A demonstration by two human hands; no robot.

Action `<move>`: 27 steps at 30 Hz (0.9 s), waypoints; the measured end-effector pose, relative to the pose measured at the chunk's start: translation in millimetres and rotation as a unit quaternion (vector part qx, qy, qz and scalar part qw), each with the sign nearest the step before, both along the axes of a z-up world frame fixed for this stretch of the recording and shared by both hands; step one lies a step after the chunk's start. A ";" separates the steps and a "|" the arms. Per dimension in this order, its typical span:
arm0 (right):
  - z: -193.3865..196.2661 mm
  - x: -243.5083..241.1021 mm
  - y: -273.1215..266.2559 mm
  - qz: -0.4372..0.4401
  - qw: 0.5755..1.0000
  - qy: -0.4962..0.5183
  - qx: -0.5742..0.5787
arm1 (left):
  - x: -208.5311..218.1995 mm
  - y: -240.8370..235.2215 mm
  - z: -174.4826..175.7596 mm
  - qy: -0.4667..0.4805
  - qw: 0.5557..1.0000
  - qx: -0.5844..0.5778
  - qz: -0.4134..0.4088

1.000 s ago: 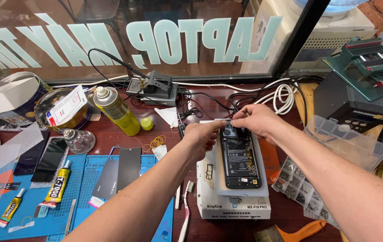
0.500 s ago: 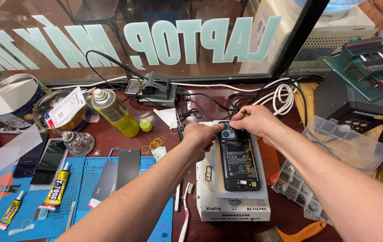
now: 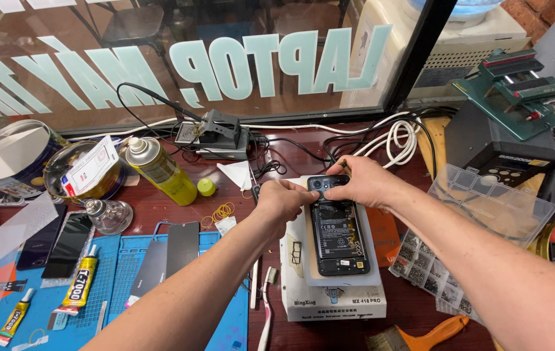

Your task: The person uses a soldering iron to work on the internal components of a disassembled smartphone. They repeatedly heat and adjust small parts on the motherboard and camera module while the phone rests on a box.

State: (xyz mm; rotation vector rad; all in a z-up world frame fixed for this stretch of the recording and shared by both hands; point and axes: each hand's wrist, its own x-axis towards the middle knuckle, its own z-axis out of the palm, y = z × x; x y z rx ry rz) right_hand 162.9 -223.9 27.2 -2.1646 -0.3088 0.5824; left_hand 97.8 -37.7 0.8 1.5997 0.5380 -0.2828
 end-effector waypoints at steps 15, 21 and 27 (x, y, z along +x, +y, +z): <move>21.7 -15.8 -15.4 -0.062 0.990 -0.118 -0.049 | -12.7 42.6 3.4 0.017 0.874 -0.472 0.112; 66.9 -7.3 -25.8 -0.131 0.952 -0.089 0.261 | -42.4 39.8 45.9 -0.044 0.739 -0.669 0.060; 106.6 -31.2 -7.3 -0.095 0.907 -0.011 0.410 | -45.3 27.2 58.0 -0.095 0.788 -0.608 0.023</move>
